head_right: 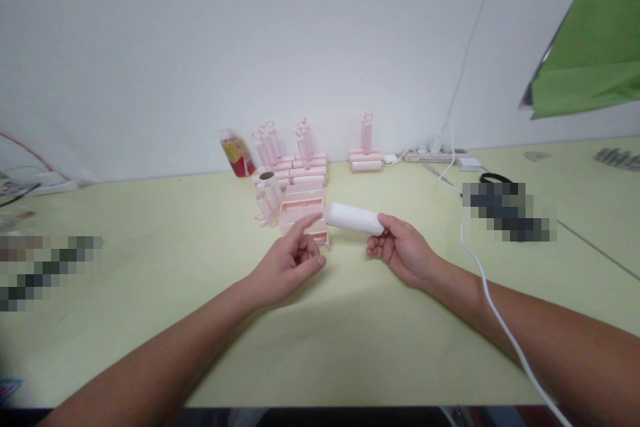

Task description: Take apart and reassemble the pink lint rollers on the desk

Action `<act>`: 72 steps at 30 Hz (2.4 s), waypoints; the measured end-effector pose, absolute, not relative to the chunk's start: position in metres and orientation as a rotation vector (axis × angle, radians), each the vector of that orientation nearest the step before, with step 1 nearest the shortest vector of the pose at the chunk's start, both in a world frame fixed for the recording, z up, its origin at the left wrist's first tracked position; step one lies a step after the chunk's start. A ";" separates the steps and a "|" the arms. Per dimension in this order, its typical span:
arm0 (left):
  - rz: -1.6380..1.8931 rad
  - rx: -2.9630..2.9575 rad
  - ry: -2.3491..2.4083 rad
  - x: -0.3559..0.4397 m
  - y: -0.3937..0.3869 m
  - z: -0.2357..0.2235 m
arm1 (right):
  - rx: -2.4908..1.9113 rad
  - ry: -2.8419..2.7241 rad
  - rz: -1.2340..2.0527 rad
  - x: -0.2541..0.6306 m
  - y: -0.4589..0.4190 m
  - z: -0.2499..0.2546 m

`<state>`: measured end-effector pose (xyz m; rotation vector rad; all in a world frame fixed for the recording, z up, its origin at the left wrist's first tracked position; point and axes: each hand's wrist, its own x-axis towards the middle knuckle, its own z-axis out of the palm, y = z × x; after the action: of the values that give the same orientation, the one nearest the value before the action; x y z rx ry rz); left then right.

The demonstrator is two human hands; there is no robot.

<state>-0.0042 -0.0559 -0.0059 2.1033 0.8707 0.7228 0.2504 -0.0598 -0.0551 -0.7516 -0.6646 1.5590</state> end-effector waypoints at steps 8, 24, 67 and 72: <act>0.682 2.358 0.955 -0.012 -0.050 0.008 | -0.751 -0.688 1.547 0.251 -0.061 -0.051; 0.065 2.684 1.644 -0.020 -0.049 0.011 | -0.827 -0.658 1.486 0.250 -0.055 -0.056; 0.763 1.383 1.253 0.012 -0.047 -0.005 | -0.773 -0.979 1.726 0.231 -0.084 -0.049; 0.891 1.386 1.180 0.016 -0.050 -0.005 | -0.769 -1.017 1.746 0.228 -0.085 -0.051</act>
<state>0.0155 -0.0497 -0.0047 1.3864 1.1802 0.8910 0.2278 -0.0853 -0.0510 -0.7693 -1.0172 1.7455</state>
